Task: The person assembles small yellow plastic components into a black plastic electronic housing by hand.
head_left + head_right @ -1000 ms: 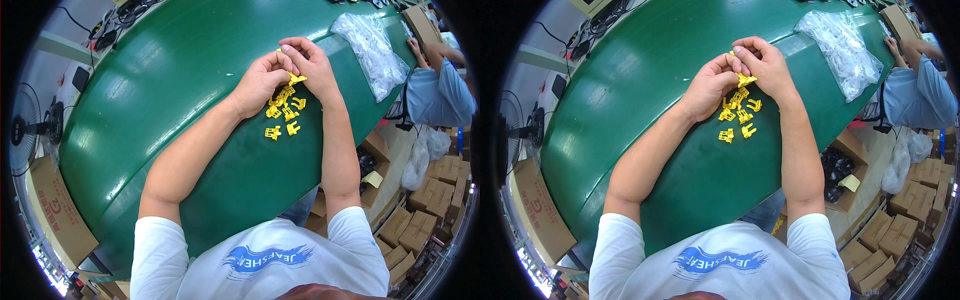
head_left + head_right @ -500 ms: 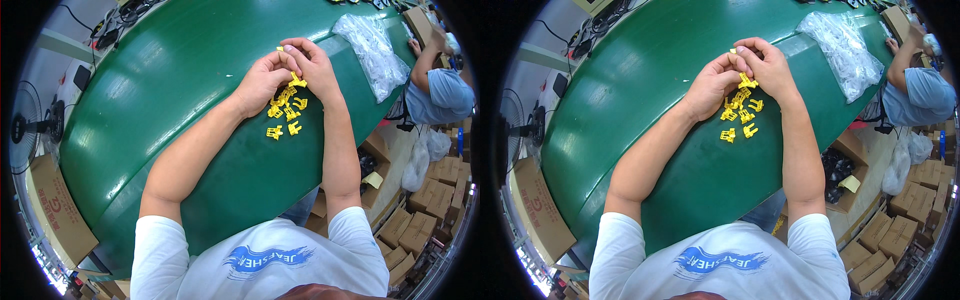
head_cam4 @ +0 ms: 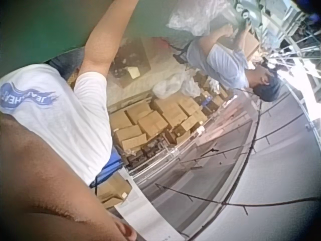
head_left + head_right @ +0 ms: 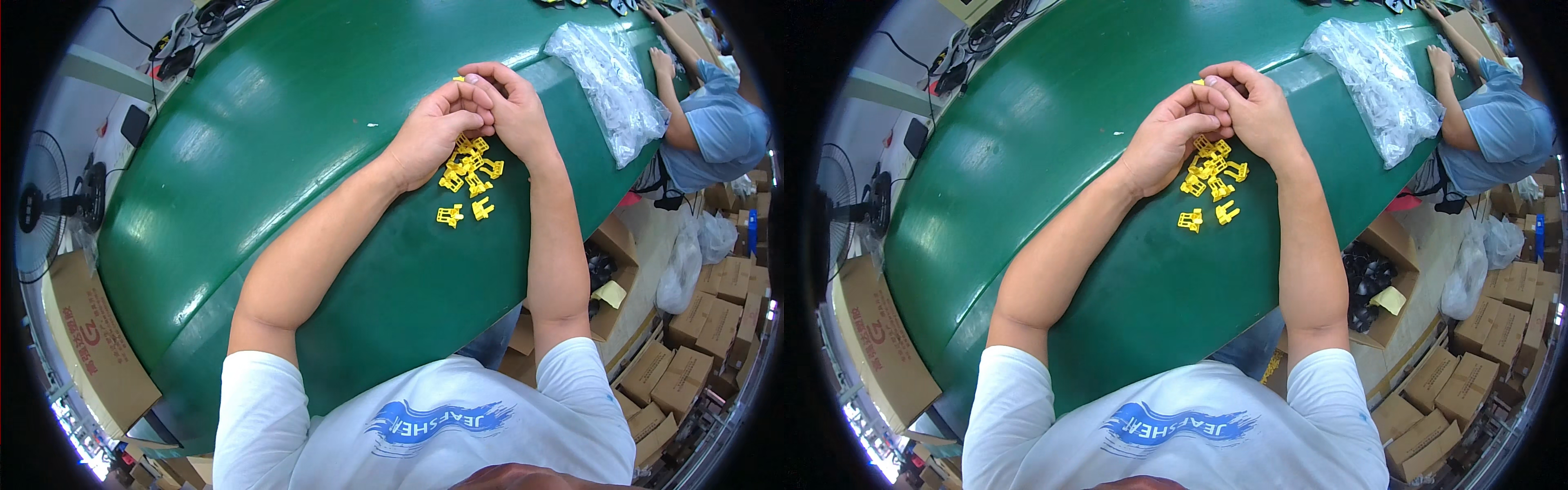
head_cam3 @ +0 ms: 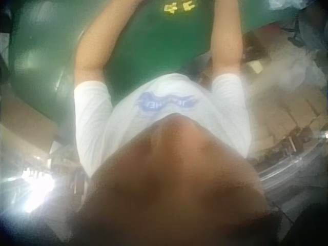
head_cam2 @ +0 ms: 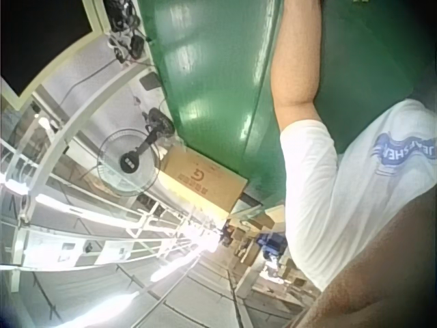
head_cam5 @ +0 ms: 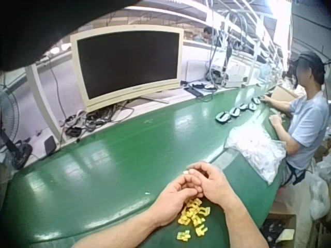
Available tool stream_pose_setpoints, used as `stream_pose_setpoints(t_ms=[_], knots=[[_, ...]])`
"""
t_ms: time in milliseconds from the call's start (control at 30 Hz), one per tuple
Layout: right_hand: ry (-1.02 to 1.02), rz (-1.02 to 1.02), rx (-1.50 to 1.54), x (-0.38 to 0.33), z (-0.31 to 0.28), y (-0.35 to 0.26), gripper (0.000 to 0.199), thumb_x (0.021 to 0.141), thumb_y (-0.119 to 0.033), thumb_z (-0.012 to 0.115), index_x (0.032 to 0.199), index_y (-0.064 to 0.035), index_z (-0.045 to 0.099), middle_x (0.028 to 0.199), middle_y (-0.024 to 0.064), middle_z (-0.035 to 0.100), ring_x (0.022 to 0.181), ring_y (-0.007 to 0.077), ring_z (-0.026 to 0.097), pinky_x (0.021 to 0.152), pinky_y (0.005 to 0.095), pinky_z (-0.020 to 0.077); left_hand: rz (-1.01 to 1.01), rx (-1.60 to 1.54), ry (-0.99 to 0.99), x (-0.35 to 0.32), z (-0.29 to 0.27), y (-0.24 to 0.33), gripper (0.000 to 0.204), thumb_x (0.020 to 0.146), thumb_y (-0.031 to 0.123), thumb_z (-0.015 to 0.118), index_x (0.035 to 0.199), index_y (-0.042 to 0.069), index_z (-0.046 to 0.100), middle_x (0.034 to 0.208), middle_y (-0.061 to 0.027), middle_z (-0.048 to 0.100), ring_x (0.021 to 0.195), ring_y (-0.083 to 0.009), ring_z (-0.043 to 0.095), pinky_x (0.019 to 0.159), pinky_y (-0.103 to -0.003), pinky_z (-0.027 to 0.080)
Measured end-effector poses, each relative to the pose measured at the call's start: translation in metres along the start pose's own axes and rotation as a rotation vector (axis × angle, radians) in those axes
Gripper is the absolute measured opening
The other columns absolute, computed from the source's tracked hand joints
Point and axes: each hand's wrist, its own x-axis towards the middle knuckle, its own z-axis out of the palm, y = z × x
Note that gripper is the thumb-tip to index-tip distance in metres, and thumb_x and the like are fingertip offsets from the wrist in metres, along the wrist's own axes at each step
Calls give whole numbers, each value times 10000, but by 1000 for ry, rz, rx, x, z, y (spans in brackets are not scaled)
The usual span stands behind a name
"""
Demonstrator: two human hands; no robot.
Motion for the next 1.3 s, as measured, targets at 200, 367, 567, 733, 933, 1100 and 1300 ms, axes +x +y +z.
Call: stream_pose_setpoints(t_ms=[200, 367, 567, 733, 933, 1100, 1300], knots=[[6, -15, 4, -1, 0, 1, 245, 1093, -181, 673, 1238, -5, 764, 970, 37, 759, 868, 97, 678, 789, 266, 572, 61, 24, 64, -2, 5, -1, 120, 1054, 16, 601, 1156, 52, 654, 1102, -34, 694, 1054, -131, 690, 1004, -315, 579], [-13, -22, 7, 0, 0, 3, 236, 1089, -167, 678, 1239, -7, 763, 974, 33, 763, 870, 98, 683, 794, 268, 576, 155, 194, 66, -2, 4, -1, 119, 1038, 28, 612, 1142, 41, 668, 1076, -37, 704, 1034, -130, 677, 985, -320, 551], [-15, -22, 11, -1, 0, 3, 241, 1079, -172, 697, 1242, -8, 763, 989, 36, 774, 889, 99, 697, 802, 266, 578, 158, 192, 109, -4, 7, 0, 121, 1031, 20, 613, 1129, 30, 682, 1075, -38, 716, 992, -123, 671, 949, -306, 555], [-26, -53, -44, 1, 0, 6, 242, 1063, -161, 714, 1247, -11, 765, 1010, 44, 784, 908, 102, 706, 822, 265, 580, 361, 293, 208, -4, 1, -1, 111, 1023, 9, 614, 1078, 23, 709, 1059, -38, 737, 905, -113, 650, 869, -274, 544], [-4, -63, -59, 0, 2, 7, 232, 1039, -163, 750, 1218, -17, 765, 1017, 42, 782, 912, 105, 707, 840, 282, 594, 352, 295, 275, 0, -1, -3, 109, 1016, 5, 621, 1065, 23, 716, 1054, -43, 745, 872, -112, 641, 832, -266, 542], [13, -70, -73, -1, 3, 2, 220, 1017, -163, 781, 1176, -13, 756, 1005, 35, 775, 901, 100, 698, 841, 277, 590, 387, 196, 341, 0, -5, -1, 103, 1012, 1, 615, 1045, 24, 710, 1036, -45, 736, 848, -117, 643, 812, -274, 548], [18, -58, -41, 1, 0, 4, 212, 1018, -153, 785, 1170, -9, 750, 1012, 25, 769, 899, 85, 688, 823, 259, 568, 405, 126, 514, 4, -8, 5, 130, 1002, -4, 610, 1096, 20, 696, 1102, -61, 705, 872, -130, 641, 825, -289, 560]])
